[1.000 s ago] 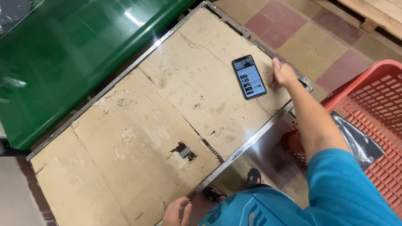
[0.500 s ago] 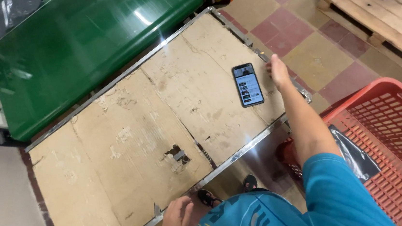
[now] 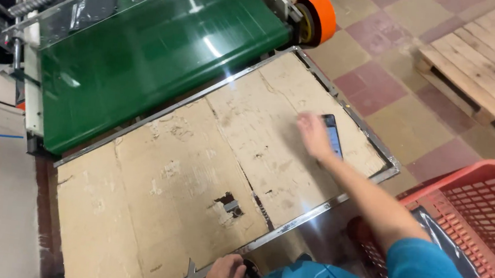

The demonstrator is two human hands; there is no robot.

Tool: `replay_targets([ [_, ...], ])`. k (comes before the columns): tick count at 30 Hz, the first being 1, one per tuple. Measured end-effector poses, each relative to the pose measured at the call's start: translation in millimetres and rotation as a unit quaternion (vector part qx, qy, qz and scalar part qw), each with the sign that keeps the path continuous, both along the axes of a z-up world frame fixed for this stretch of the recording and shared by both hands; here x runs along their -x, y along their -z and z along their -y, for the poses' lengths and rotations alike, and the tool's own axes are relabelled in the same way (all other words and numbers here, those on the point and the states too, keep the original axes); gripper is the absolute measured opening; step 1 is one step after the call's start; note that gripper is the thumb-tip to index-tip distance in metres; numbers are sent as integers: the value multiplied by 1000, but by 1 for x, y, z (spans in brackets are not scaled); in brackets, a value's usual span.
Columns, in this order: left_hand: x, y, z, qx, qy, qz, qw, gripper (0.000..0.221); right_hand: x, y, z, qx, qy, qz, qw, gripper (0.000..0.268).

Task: Fold and stack plastic bags at a production workstation

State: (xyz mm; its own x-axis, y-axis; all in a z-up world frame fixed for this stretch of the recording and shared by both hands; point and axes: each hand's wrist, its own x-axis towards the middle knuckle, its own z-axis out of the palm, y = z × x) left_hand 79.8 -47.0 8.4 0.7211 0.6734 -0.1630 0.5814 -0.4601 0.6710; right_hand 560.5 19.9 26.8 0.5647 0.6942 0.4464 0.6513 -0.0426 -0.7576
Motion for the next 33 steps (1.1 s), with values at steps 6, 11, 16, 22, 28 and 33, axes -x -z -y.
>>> replay_targets([
  [6, 44, 40, -44, -86, 28, 63, 994, 25, 167, 34, -8, 193, -122, 147, 962, 76],
  [11, 102, 90, -84, -118, -72, -24, 990, 32, 208, 98, -8, 302, -16, 200, 932, 105],
  [16, 169, 145, -158, -207, -123, 50, 969, 25, 214, 109, -8, 309, 15, 302, 902, 105],
  [22, 194, 132, -218, -258, -219, 10, 941, 27, 219, 117, -12, 304, 34, 352, 885, 97],
  [28, 188, 97, -243, -305, -192, 40, 932, 18, 222, 61, -31, 398, 2, 137, 907, 120],
  [33, 185, 115, -251, -351, -212, 86, 908, 13, 219, -41, -78, 71, -48, -367, 926, 114],
])
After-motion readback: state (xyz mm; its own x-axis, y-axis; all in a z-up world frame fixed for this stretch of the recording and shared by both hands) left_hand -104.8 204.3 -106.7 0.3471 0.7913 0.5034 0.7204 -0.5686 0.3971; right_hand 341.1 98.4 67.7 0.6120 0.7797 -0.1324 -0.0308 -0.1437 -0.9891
